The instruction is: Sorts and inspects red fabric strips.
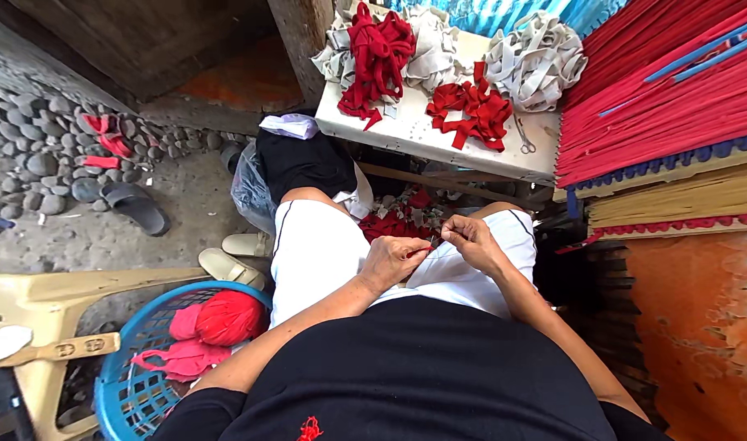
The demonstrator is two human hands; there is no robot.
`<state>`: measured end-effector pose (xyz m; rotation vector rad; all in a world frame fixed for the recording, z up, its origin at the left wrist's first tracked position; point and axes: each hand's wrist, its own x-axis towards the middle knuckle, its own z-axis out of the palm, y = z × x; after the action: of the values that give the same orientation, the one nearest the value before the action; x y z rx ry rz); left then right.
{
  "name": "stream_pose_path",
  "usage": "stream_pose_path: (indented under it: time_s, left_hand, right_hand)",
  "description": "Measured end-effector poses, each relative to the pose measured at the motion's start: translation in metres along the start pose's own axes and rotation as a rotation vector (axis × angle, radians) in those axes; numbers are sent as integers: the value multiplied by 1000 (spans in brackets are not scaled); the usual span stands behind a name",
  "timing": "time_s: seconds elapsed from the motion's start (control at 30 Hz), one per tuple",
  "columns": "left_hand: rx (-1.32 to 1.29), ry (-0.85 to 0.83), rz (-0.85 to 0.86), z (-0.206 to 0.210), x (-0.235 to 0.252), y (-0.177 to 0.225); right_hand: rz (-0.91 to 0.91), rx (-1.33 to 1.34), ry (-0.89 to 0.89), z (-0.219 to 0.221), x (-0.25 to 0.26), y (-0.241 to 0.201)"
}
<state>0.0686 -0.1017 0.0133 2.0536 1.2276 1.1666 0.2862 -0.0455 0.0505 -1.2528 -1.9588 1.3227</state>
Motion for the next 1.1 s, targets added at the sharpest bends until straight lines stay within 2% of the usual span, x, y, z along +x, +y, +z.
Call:
stream_pose_path:
  time_s: [0.1,0.2,0.33,0.53,0.67,0.83,1.1]
  left_hand:
    - [54,19,-114,-1,0,3]
    - [102,-18,-129,-1,0,3]
    - [183,-88,-48,0,0,2]
    - [239,-161,136,2,-3,-1]
    - [245,-80,39,-1,-2,2]
    - [282,-40,-136,-4,0,8]
    - [347,-93,-116,-3,0,9]
  right_hand:
    - [-46,-49,-69,-9,-4,-6]
    - [-105,-26,-145,-9,-4,-11]
    - [-159,-59,-186,0,-1,-18]
    - [-164,-326,-88,0,13,-21]
    - [-100,-422,-32,-5,17,-15]
    - [-114,-366,-74,-5,9,-16]
    - [-175,-259,-199,12,0,-24]
